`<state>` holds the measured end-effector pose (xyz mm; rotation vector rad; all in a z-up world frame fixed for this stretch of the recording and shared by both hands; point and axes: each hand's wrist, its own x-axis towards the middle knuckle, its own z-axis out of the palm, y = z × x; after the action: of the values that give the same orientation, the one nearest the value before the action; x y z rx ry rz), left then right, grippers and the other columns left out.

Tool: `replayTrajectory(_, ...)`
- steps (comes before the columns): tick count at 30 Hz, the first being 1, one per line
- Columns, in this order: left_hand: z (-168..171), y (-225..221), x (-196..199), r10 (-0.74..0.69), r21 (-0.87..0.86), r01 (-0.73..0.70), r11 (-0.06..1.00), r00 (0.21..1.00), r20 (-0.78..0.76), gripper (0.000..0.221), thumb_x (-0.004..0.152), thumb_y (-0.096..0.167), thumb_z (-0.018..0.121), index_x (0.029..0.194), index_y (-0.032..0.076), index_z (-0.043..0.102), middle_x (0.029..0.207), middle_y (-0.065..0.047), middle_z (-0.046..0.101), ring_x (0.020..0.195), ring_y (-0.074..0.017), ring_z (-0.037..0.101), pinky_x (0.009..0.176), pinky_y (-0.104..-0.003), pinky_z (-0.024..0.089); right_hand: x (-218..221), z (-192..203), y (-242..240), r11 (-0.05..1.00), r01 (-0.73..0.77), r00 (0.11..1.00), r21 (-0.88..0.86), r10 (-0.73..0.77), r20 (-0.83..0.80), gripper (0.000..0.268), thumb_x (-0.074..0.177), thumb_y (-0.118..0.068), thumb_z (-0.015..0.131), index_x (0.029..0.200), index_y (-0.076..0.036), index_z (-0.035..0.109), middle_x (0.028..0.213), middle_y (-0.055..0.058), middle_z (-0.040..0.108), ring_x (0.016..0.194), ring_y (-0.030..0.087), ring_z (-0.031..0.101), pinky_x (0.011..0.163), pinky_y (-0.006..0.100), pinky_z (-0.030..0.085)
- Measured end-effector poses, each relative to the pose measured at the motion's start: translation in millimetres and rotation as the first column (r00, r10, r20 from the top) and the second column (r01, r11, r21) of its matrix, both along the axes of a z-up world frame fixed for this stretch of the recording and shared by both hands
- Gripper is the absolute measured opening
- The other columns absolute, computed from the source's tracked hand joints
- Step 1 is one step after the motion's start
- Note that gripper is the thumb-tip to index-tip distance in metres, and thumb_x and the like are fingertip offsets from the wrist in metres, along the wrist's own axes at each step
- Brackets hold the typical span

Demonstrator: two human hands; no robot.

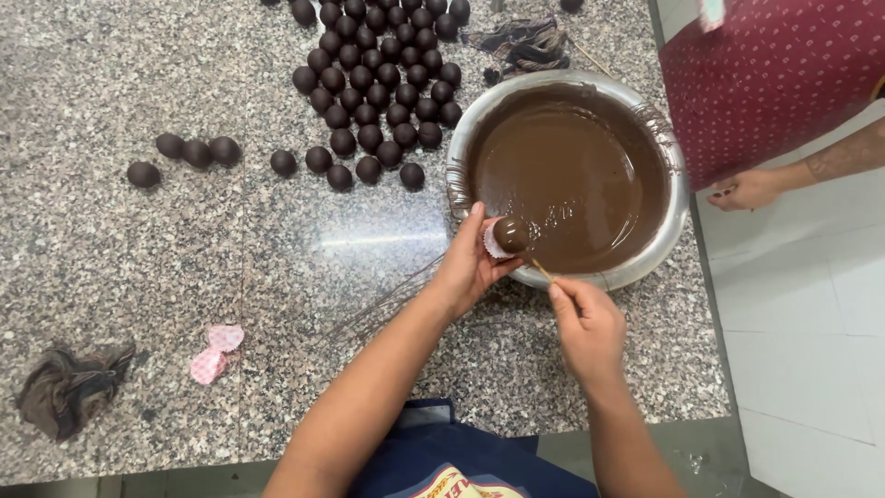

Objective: The person picks up round truffle centers, spears each one on a wooden skewer, dips and rotates it in a bowl of melted chocolate to coat it, then slides the coated ball off the skewer into a pink paper cup and sets the filled cup with rows of finished bonbons on the counter. They repeat this cycle for many centers, occasionally wiping their hands on a cloth.

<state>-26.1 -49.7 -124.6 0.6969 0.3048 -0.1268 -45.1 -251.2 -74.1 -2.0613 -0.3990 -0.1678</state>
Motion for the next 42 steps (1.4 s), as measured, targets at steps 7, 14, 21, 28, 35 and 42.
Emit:
replayTrajectory(7,-0.4,3.7,-7.8,0.053,-0.012,-0.053,0.999,0.999,-0.009,0.067,0.103,0.063,0.035,0.132,0.005,0.051,0.123,-0.013,0.066,0.105,-0.0224,0.068,0.092,-0.039,0.057,-7.2,-0.4,11.6,0.974,-0.027,0.946,-0.226,0.098,0.308,0.009,0.09,-0.008,0.076,0.098,-0.004,0.074,0.089,0.011,0.072,0.081,0.028,0.069,0.075,0.038,0.054)
replayTrajectory(14,-1.2,7.3,-18.2,0.087,-0.028,-0.088,0.996,0.996,-0.029,0.065,0.104,0.062,0.034,0.13,0.007,0.054,0.122,-0.013,0.067,0.104,-0.0211,0.069,0.089,-0.037,0.057,-12.5,1.2,20.2,0.965,-0.017,0.907,-0.26,0.125,0.402,0.01,0.087,-0.006,0.078,0.097,-0.005,0.075,0.085,0.009,0.07,0.078,0.027,0.067,0.072,0.038,0.053)
replayTrajectory(21,0.3,15.3,-27.8,0.115,-0.054,-0.118,0.992,0.992,-0.042,0.065,0.104,0.062,0.034,0.128,0.006,0.056,0.12,-0.012,0.068,0.104,-0.0222,0.07,0.089,-0.037,0.057,-17.3,2.9,25.3,0.961,-0.052,0.9,-0.27,0.163,0.405,0.011,0.086,-0.006,0.077,0.097,-0.005,0.075,0.085,0.009,0.07,0.077,0.027,0.066,0.072,0.038,0.053)
replayTrajectory(28,-1.2,25.5,-41.9,0.149,-0.058,-0.152,0.987,0.987,-0.059,0.067,0.104,0.063,0.03,0.131,0.008,0.057,0.122,-0.011,0.069,0.11,-0.0216,0.065,0.095,-0.039,0.054,-23.8,5.6,32.8,0.967,-0.081,0.897,-0.243,0.177,0.404,0.012,0.086,-0.006,0.077,0.097,-0.004,0.075,0.086,0.009,0.07,0.077,0.027,0.066,0.072,0.038,0.052)
replayTrajectory(35,4.7,38.3,-76.1,0.177,-0.068,-0.181,0.981,0.983,-0.057,0.07,0.104,0.06,0.03,0.135,0.003,0.058,0.129,-0.014,0.066,0.117,-0.0239,0.063,0.105,-0.04,0.049,-33.8,12.0,46.1,0.965,-0.108,0.882,-0.24,0.204,0.425,0.012,0.086,-0.006,0.078,0.097,-0.004,0.075,0.083,0.008,0.069,0.073,0.025,0.064,0.069,0.038,0.051)
replayTrajectory(42,4.4,59.2,-123.2,0.241,-0.07,-0.245,0.967,0.968,-0.067,0.07,0.103,0.058,0.031,0.139,0.003,0.055,0.13,-0.014,0.067,0.119,-0.0252,0.064,0.105,-0.039,0.05,-50.5,12.3,70.2,0.943,-0.169,0.843,-0.286,0.289,0.454,0.012,0.085,-0.008,0.078,0.096,-0.007,0.075,0.079,0.006,0.067,0.071,0.026,0.063,0.067,0.039,0.049)
